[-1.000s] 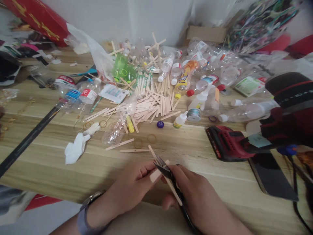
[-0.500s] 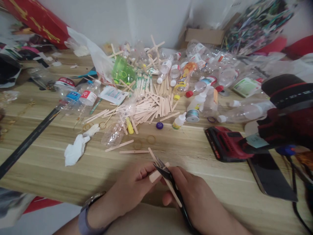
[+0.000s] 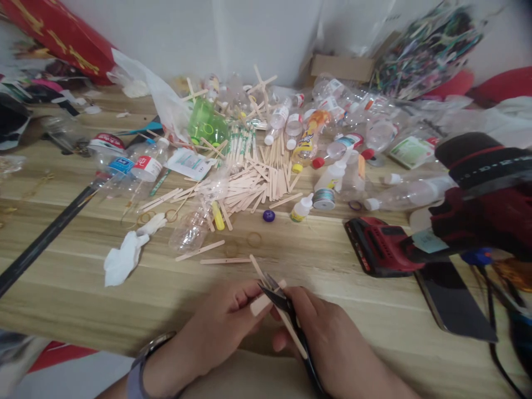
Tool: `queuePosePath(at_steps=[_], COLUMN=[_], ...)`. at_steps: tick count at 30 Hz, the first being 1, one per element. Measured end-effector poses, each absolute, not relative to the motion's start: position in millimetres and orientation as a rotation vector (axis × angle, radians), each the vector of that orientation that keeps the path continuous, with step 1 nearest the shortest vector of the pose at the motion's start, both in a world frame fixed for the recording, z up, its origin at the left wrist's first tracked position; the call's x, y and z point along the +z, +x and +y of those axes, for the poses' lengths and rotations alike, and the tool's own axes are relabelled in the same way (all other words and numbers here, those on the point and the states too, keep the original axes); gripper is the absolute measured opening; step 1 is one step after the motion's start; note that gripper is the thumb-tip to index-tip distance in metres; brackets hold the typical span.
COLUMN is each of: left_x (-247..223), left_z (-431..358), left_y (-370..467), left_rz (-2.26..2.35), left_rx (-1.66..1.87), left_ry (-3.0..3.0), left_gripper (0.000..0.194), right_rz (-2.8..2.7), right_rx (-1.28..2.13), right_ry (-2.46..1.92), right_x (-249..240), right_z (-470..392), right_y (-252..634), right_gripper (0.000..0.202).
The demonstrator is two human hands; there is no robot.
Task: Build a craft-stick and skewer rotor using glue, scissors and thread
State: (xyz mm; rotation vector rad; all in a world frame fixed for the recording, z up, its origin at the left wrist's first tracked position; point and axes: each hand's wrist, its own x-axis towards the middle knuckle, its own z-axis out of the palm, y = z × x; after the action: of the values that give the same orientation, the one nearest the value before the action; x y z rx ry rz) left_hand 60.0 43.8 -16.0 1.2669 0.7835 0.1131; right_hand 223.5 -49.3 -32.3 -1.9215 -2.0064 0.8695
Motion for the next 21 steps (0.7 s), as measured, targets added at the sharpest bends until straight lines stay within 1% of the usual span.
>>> queuePosePath(at_steps=[7, 21], left_x=[-19.8, -18.5], left_z=[42.1, 40.0], left_y=[58.2, 57.7], left_rz=[0.73, 0.726], left_rx=[0.128, 0.124], left_ry=[1.256, 1.254], left_gripper=[0.038, 0.037], right_rz=[-1.987, -1.961], right_rx=[0.892, 0.99], right_ry=[-1.916, -1.947], right_x=[-31.2, -30.8], right_z=[-50.1, -49.8], right_y=[222.1, 220.5], right_gripper=[0.023, 0.031])
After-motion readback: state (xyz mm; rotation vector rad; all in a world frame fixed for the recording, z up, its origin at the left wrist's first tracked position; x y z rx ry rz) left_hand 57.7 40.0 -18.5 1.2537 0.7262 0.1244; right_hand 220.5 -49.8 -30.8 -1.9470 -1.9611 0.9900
